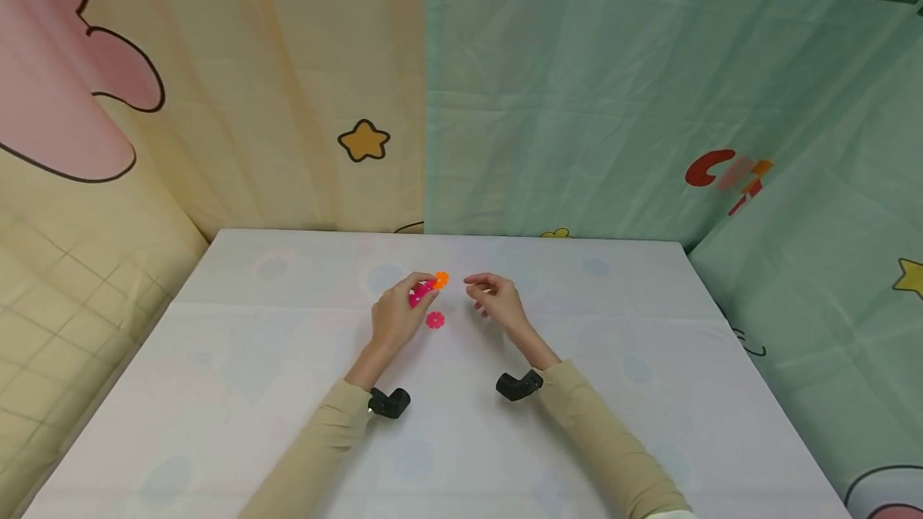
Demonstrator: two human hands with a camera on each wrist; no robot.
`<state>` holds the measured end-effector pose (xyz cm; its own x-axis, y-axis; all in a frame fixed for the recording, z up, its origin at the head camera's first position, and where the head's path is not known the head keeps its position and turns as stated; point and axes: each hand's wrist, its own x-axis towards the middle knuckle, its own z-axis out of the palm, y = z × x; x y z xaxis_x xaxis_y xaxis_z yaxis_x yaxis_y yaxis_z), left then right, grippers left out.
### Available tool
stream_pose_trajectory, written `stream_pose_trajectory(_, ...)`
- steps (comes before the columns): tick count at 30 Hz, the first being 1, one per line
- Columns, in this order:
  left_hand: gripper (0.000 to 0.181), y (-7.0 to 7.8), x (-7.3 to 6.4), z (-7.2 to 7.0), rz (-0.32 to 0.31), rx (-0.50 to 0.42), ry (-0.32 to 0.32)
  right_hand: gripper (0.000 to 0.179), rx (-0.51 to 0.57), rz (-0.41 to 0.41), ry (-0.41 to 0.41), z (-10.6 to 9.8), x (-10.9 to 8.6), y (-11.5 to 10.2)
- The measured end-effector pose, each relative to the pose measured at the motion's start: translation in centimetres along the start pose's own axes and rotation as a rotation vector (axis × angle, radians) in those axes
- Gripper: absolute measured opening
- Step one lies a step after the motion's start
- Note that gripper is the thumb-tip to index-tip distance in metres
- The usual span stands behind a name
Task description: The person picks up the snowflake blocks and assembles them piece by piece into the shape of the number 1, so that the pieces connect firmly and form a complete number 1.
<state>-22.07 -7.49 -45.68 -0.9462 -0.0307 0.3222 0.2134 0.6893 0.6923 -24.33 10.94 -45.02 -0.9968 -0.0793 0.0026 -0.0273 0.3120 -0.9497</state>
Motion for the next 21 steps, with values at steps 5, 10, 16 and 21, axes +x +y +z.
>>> stream_pose_trajectory(5,0.03,-0.4,0.0,-0.4,-0.008,0.0,-0.007,0.021,-0.027,-0.029,-0.001,0.7,0.2,0.9)
stream_pose_trajectory(10,0.029,-0.7,0.1,-0.6,-0.026,0.009,-0.01,0.021,-0.055,-0.049,-0.033,1.2,0.3,1.3)
stream_pose_trajectory(16,0.028,-0.9,0.0,-0.9,-0.025,-0.006,-0.004,0.022,-0.058,-0.076,-0.073,1.5,0.3,1.7)
stream_pose_trajectory(21,0.028,-1.2,0.1,-1.1,-0.037,-0.006,-0.009,0.024,-0.095,-0.104,-0.105,2.0,0.2,1.9)
